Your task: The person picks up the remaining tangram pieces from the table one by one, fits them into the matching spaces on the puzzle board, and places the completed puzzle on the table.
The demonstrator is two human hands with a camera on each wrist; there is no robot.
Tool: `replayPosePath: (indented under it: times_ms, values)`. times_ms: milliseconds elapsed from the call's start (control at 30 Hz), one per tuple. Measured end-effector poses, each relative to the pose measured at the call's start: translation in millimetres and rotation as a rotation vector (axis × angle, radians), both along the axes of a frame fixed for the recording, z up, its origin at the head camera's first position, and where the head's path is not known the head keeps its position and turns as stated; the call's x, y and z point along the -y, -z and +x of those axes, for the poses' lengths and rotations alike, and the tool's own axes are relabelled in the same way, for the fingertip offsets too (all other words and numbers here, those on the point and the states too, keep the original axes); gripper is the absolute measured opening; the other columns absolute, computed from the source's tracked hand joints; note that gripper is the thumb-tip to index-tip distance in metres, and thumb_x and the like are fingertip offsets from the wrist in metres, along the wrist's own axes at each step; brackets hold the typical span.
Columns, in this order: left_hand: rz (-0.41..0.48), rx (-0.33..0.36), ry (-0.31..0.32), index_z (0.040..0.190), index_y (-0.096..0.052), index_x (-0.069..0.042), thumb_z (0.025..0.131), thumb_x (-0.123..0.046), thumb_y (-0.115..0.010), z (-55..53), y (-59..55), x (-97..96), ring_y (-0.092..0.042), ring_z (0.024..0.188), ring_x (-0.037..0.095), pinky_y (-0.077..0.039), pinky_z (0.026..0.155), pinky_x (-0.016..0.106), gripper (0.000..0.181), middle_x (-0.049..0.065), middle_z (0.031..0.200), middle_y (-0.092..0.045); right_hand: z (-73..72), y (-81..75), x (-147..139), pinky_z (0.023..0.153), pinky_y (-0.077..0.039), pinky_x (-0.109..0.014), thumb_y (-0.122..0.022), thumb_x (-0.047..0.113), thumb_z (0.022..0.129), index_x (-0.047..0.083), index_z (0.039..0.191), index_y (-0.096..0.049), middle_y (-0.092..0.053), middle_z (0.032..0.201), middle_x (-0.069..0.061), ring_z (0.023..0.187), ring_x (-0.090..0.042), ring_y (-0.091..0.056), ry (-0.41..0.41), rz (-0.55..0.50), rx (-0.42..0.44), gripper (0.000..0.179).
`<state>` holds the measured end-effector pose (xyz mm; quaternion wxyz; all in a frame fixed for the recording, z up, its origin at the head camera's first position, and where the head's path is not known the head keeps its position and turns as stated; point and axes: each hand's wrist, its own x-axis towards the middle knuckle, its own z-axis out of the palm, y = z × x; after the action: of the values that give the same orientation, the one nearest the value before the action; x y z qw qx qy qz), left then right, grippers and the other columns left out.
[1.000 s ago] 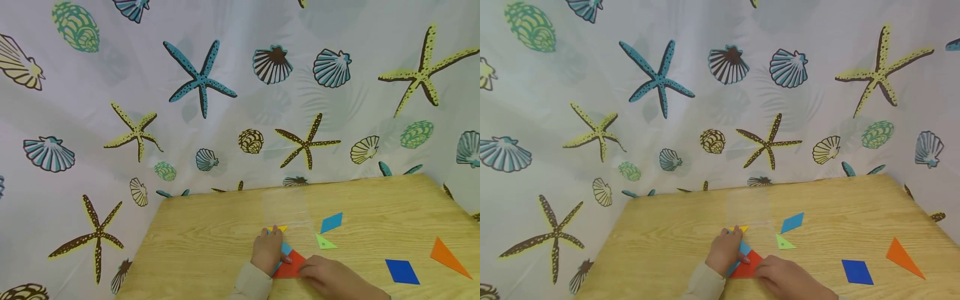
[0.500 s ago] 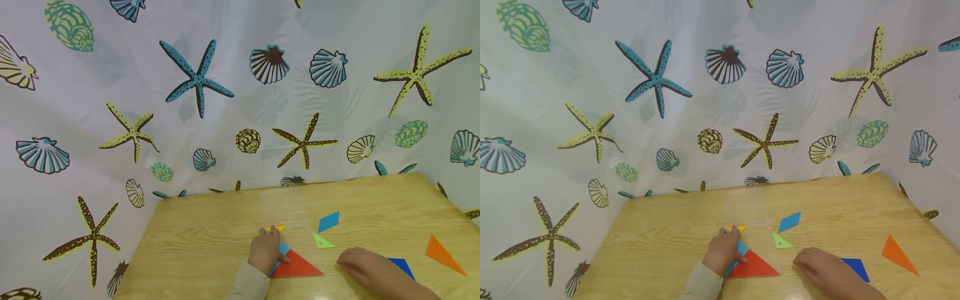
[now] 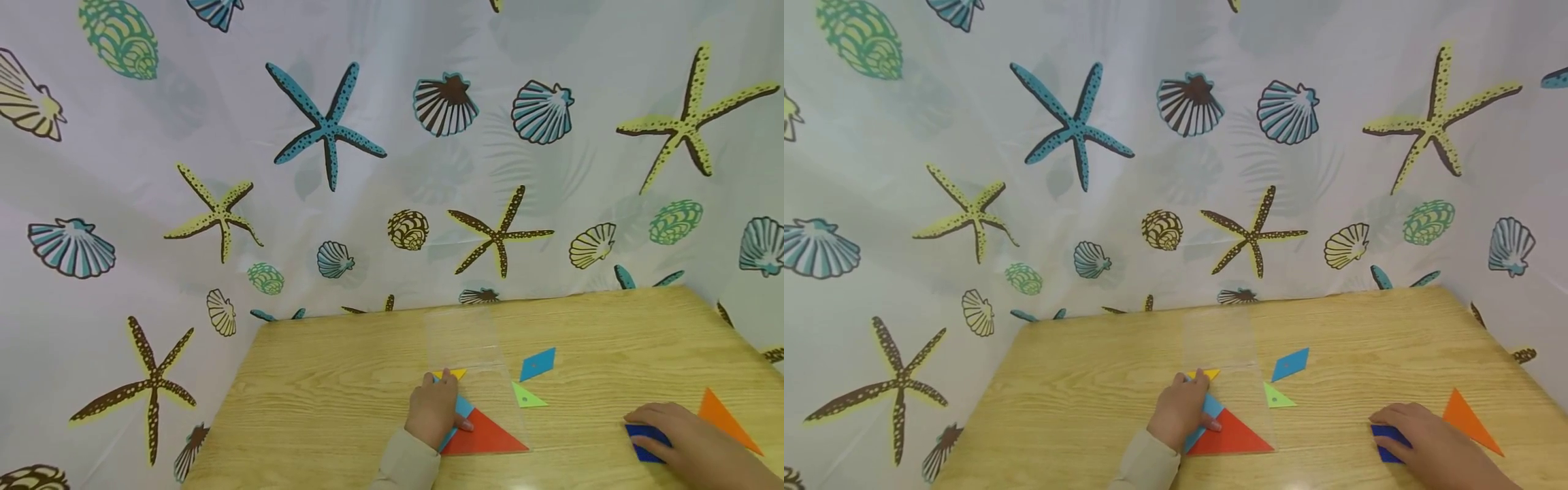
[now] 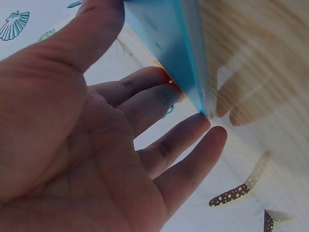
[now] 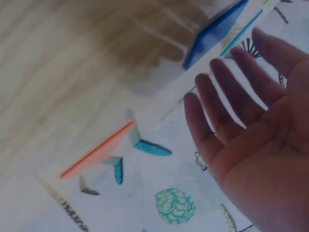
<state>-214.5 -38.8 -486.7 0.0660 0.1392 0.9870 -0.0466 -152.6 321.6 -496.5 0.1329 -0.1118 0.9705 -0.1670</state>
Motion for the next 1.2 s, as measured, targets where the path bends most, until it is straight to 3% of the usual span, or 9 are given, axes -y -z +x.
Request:
replayPosePath:
  times_ms: [167, 267, 400, 567, 800, 1100, 1200]
  values:
    - [-0.01, 0.013, -0.007, 0.138, -0.045, -0.017, 0.061, -0.065, -0.063, -0.9, -0.4, 1.3, -0.043, 0.121, 0.019, -0.05, 0.074, 0.029, 0.093, -0.004, 0.135, -0.05, -5.0, 3.2, -24.1, 0.078, -0.045, -0.053, -0.064, 0.044, 0.083, 0.004, 0.108, -0.064, -0.061, 0.104, -0.009, 0.096, -0.038, -0.056, 0.03, 0.091, -0.001, 0.048]
    - [-0.006, 0.003, -0.005, 0.138, -0.045, -0.016, 0.061, -0.065, -0.063, -0.7, -0.9, 3.2, -0.044, 0.118, 0.019, -0.05, 0.071, 0.028, 0.093, -0.003, 0.132, -0.052, -5.9, 3.9, -31.1, 0.077, -0.045, -0.052, -0.065, 0.042, 0.082, 0.001, 0.107, -0.064, -0.062, 0.102, -0.011, 0.094, -0.038, -0.057, 0.028, 0.093, -0.007, 0.049]
    - [-0.004, -0.023, -0.003, 0.138, -0.046, -0.014, 0.06, -0.065, -0.064, 0.8, -2.9, 7.2, -0.047, 0.112, 0.018, -0.049, 0.066, 0.027, 0.095, 0.0, 0.122, -0.059, -9.7, 1.0, -24.7, 0.077, -0.046, -0.052, -0.062, 0.038, 0.086, 0.003, 0.107, -0.064, -0.062, 0.103, -0.009, 0.094, -0.036, -0.058, -0.012, 0.076, -0.029, 0.04]
    - [0.001, -0.037, -0.002, 0.137, -0.047, -0.013, 0.059, -0.065, -0.065, 0.2, -5.0, 9.8, -0.048, 0.109, 0.018, -0.049, 0.068, 0.028, 0.095, -0.001, 0.123, -0.058, -17.9, -7.6, -3.6, 0.078, -0.047, -0.05, -0.059, 0.024, 0.09, 0.005, 0.11, -0.064, -0.06, 0.107, -0.007, 0.097, -0.034, -0.057, -0.105, 0.051, -0.119, 0.028]
    - [0.008, -0.023, -0.009, 0.135, -0.048, -0.015, 0.06, -0.064, -0.064, 2.0, -4.5, 10.0, -0.046, 0.116, 0.019, -0.049, 0.072, 0.028, 0.091, -0.002, 0.134, -0.051, -49.3, -15.7, 25.8, 0.075, -0.05, -0.043, -0.066, 0.016, 0.085, 0.004, 0.11, -0.064, -0.061, 0.107, -0.008, 0.095, -0.033, -0.058, -0.245, -0.06, -0.238, 0.028]
    - [0.012, -0.08, 0.014, 0.13, -0.054, -0.015, 0.059, -0.065, -0.066, 4.7, -1.9, 8.8, -0.048, 0.113, 0.019, -0.05, 0.073, 0.029, 0.088, -0.003, 0.135, -0.05, -86.1, -16.4, 65.0, 0.08, -0.048, -0.045, -0.065, 0.013, 0.086, 0.001, 0.113, -0.063, -0.061, 0.109, -0.012, 0.1, -0.034, -0.057, -0.327, -0.05, -0.342, 0.029]
    - [0.003, -0.09, 0.022, 0.13, -0.053, -0.015, 0.059, -0.067, -0.066, 3.8, -0.5, 6.4, -0.049, 0.112, 0.018, -0.049, 0.075, 0.029, 0.089, -0.004, 0.132, -0.053, -96.7, -12.2, 71.7, 0.083, -0.047, -0.046, -0.063, 0.014, 0.088, 0.0, 0.112, -0.063, -0.061, 0.109, -0.012, 0.101, -0.034, -0.057, -0.335, -0.06, -0.333, 0.028]
